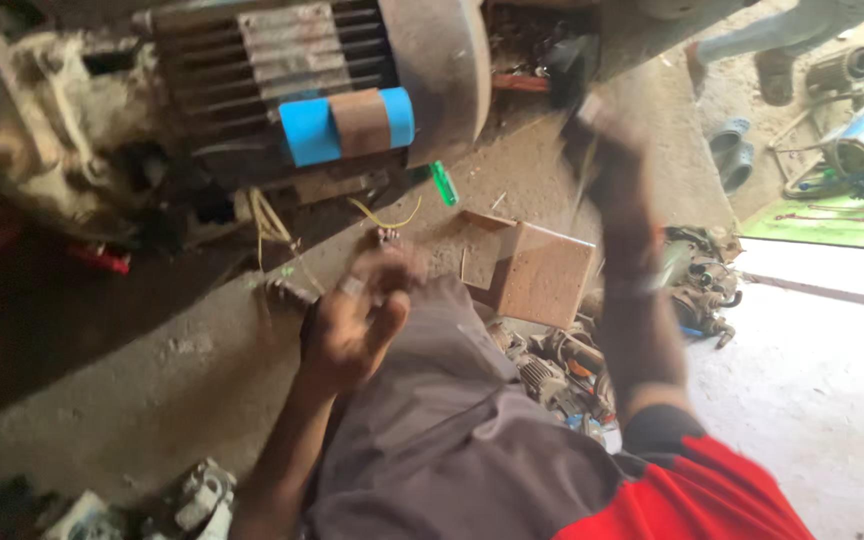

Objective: The person repairs an electric motor by stripping wires, inserting metal terminals, and tightening connections with a screwdriver. They work on a red component attached to the motor, using a green-handled screwdriver to secure the terminals.

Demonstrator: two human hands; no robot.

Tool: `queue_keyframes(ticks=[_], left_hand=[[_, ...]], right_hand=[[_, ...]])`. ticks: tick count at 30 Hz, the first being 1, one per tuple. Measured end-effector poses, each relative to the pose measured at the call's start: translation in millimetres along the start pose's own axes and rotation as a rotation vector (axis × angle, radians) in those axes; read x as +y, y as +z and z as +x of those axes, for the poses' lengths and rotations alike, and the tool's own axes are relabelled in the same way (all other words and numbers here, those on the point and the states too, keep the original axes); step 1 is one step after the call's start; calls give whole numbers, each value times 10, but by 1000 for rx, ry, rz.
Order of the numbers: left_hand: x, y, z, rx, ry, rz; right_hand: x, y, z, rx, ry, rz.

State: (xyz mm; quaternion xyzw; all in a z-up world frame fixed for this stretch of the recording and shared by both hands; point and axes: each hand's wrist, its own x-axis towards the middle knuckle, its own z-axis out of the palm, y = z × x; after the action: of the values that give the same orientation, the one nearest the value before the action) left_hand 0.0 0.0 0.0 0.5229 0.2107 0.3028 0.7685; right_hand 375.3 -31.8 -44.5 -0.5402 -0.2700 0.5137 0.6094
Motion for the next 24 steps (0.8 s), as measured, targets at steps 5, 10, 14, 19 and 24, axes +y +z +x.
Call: queue_keyframes(ticks=[5, 10, 14, 19, 24], left_hand=[[-613, 33, 135, 142, 50, 5], [-571, -37, -138, 445, 2, 284], [-214, -114, -206, 397, -13, -756], [-134, -184, -350, 432, 5, -500], [-632, -387, -458, 515, 15, 253]], right_hand=[[-31, 1389, -978, -105, 299, 103], [-122, 2258, -1281, -118, -160, -698], [-344, 2448, -1376, -90, -384, -924], [-171, 2759, -1248, -185, -507, -1000], [-45, 2915, -1199, -278, -459, -941]])
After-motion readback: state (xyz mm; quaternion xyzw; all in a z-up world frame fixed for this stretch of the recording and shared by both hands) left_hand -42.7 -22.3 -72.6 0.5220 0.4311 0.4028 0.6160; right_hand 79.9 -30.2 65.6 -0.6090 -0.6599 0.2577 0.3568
